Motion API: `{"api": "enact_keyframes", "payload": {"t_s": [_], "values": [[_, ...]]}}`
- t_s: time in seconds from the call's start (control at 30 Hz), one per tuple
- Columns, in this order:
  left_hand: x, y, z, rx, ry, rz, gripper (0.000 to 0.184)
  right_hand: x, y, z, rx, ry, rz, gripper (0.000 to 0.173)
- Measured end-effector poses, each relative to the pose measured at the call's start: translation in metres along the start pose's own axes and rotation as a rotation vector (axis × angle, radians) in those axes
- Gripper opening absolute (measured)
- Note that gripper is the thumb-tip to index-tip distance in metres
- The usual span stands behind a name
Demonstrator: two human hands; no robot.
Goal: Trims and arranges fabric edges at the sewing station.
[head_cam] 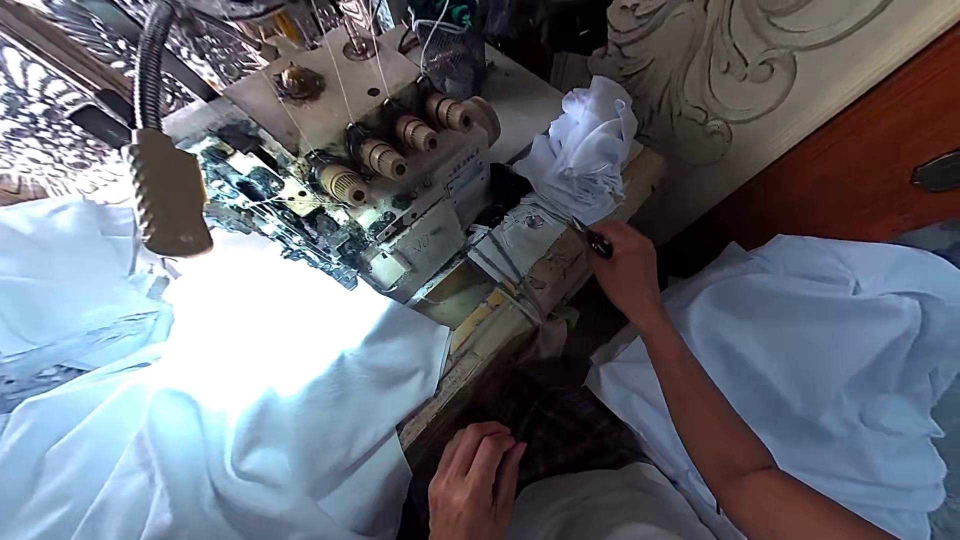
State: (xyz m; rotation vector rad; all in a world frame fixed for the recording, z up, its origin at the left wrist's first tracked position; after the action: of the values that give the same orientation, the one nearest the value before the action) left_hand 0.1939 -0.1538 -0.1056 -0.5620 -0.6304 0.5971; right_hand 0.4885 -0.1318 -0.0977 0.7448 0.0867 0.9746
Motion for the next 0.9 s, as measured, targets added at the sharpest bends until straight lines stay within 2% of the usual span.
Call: {"api": "enact_keyframes", "payload": {"t_s": [0.23, 0.43, 0.57, 0.7, 0.8, 0.9], "values": [[-0.001, 0.006, 0.004, -0.001, -0.017, 0.005, 0.019, 0.033, 0.007, -0.023, -0.072, 0.055, -0.011, 0.018], [-0.004, 0.009, 0.003, 0.008, -0.006, 0.023, 0.019, 0.043, 0.019, -0.041, -0.327, 0.147, -0.038, 0.018], [-0.003, 0.010, 0.002, -0.009, -0.010, 0.016, 0.019, 0.047, 0.026, -0.045, -0.411, 0.152, 0.033, 0.017], [0.001, 0.007, 0.003, -0.025, -0.007, 0.005, 0.020, 0.045, 0.019, -0.044, -0.305, 0.182, 0.085, 0.019], [0.004, 0.006, 0.003, -0.038, -0.005, -0.008, 0.019, 0.032, 0.024, -0.043, -0.083, 0.276, 0.184, 0.015], [0.005, 0.007, 0.001, -0.044, -0.005, -0.014, 0.020, 0.028, 0.013, -0.025, 0.086, 0.139, 0.150, 0.016]]}}
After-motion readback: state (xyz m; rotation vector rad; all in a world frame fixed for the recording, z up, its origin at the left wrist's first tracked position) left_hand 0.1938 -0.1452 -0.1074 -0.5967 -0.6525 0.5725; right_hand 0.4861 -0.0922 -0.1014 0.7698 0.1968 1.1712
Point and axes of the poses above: each hand's wrist, its own x-axis towards the middle knuckle, its own z-axis out of the back of the hand, y = z × x, the point moved 9 cm from there along x, towards the middle knuckle, and after that the axes turned 2 degrees about -z, right-handed, at the moved point
